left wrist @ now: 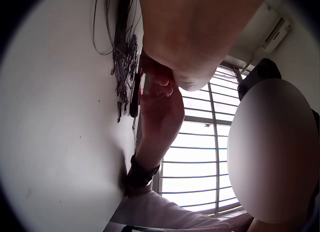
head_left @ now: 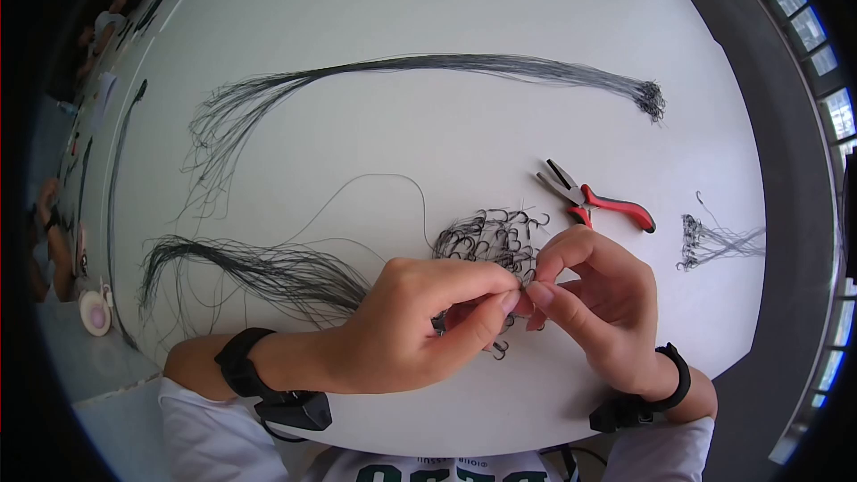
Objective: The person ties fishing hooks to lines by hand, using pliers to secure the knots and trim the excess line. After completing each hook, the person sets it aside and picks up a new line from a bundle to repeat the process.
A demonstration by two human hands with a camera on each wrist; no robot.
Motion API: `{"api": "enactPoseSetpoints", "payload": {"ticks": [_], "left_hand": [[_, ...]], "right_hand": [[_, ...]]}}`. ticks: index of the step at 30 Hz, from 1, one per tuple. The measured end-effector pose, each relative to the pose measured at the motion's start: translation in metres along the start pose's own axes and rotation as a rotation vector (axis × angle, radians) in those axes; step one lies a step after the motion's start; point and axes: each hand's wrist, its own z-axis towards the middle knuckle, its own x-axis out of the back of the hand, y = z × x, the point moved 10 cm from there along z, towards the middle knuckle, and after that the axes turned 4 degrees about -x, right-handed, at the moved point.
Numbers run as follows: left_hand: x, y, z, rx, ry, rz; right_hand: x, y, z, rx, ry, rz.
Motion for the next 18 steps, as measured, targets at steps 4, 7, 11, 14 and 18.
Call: {"api": "enactPoseSetpoints", "payload": {"ticks": [4,7,11,14,18], "left_hand": [[0.002,0.001,-0.002,-0.030,0.033,0.007],[0.003,0.002,-0.003,-0.054,0.048,0.011],[0.003,0.005,-0.003,-0.084,0.044,0.019],[0.003,0.004,-0.003,-0.063,0.034,-0.005],[0.003,0.004,-0.002,-0.057,0.024,0.000]], "right_hand": [[-0.004,0.012,0.001,-0.089,-0.060,0.170],[-0.007,0.017,0.001,-0.151,-0.114,0.299],[-0.011,0.022,0.000,-0.217,-0.155,0.397],[-0.011,0.020,0.000,-0.193,-0.152,0.392],[-0.011,0.017,0.000,-0.163,-0.149,0.366]]}}
